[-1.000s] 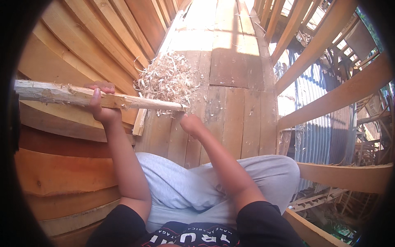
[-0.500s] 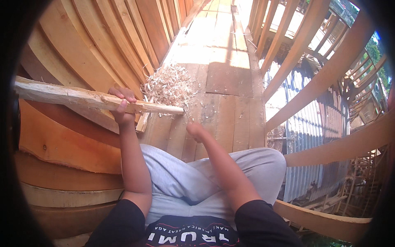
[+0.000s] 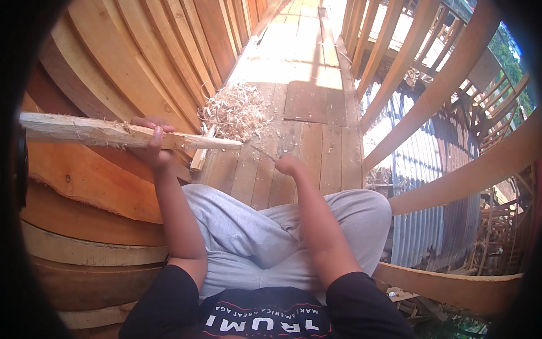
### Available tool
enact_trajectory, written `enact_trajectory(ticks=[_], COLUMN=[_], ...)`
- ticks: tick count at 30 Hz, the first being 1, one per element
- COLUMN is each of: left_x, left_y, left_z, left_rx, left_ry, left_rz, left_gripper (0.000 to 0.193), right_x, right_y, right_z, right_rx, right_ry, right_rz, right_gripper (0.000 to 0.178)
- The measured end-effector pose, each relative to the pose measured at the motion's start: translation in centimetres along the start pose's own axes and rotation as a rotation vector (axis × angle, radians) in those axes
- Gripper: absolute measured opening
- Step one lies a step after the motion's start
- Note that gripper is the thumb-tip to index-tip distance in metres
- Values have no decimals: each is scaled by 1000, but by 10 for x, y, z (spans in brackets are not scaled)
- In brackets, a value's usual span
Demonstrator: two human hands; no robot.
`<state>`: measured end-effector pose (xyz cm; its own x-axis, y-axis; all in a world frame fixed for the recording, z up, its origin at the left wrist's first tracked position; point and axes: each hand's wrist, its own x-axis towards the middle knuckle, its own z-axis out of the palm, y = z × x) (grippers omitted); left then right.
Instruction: The person carves a wooden stick using a knife, removing bark and shaping the wood. They repeatedly scrape and shave the stick, producing wood shavings that accumulate on the floor.
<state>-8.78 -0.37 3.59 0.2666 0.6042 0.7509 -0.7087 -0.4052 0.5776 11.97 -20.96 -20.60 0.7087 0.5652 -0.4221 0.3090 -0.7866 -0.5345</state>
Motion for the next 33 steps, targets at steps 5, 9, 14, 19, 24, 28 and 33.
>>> enact_trajectory(ticks=[5, 9, 14, 19, 24, 28, 33], left_x=[8, 13, 17, 18, 18, 18, 19], left_y=[14, 17, 24, 25, 24, 27, 30], left_z=[-13, -23, -31, -33, -43, -32, -31], left_rx=[60, 73, 115, 115, 151, 176, 189], left_ry=[30, 22, 48, 62, 62, 110, 106], left_rz=[123, 178, 154, 149, 164, 140, 136], left_gripper=[19, 21, 21, 20, 19, 17, 17], right_x=[2, -5, -5, 4, 1, 1, 0], right_y=[8, -2, -18, -18, -31, -42, -41], right_z=[-5, -8, 2, 13, 28, 47, 45], right_rx=[-31, -66, -96, 100, 93, 67, 142], right_ry=[10, -318, 2, 162, -62, 284, 115], right_rz=[-148, -314, -200, -315, -478, -320, -485], right_gripper=[29, 25, 24, 22, 18, 19, 19])
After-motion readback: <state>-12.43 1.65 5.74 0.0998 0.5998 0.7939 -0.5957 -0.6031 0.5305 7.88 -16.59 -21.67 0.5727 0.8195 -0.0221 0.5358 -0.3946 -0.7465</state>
